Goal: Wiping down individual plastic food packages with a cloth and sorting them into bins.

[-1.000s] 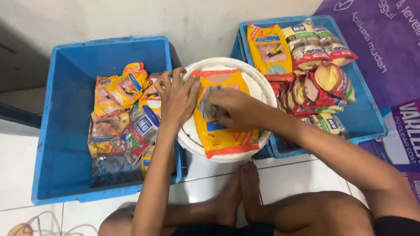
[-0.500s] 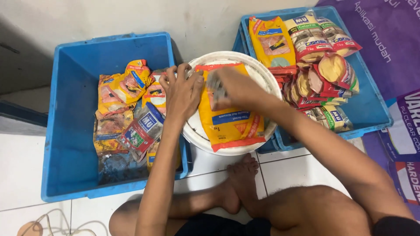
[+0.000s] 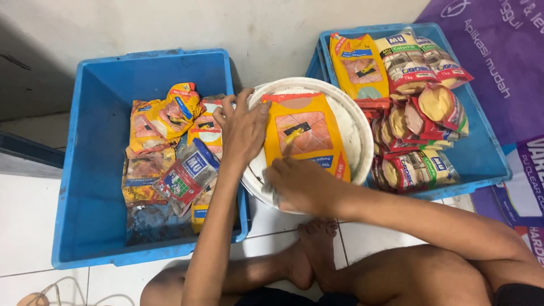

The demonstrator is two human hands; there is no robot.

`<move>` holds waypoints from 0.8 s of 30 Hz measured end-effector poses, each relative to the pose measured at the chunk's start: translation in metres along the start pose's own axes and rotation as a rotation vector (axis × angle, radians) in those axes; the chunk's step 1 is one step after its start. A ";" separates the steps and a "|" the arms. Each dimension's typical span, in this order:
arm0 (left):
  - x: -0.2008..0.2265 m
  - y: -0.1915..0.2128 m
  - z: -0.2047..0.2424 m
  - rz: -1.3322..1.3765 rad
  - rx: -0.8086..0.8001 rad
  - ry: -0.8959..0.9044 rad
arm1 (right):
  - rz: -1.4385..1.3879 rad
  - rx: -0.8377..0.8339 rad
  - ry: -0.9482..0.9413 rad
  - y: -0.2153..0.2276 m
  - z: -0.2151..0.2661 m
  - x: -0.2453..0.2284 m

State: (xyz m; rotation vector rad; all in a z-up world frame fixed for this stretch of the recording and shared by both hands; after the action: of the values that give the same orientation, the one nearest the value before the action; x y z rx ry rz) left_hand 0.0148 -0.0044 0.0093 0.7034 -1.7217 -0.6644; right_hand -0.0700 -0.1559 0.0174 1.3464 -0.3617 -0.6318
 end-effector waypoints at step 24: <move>0.001 0.002 -0.001 0.073 -0.012 0.031 | -0.163 -0.205 0.035 0.038 0.027 0.002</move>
State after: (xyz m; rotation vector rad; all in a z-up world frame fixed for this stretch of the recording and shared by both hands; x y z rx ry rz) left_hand 0.0150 -0.0042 0.0118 0.6366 -1.7053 -0.6096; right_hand -0.0764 -0.1748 0.0593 1.1957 -0.1548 -0.7586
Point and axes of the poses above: each hand's wrist, its own z-axis away from the middle knuckle, its own y-axis out of the back of the hand, x = y × z, the point moved 2 cm from there along -z, towards the middle knuckle
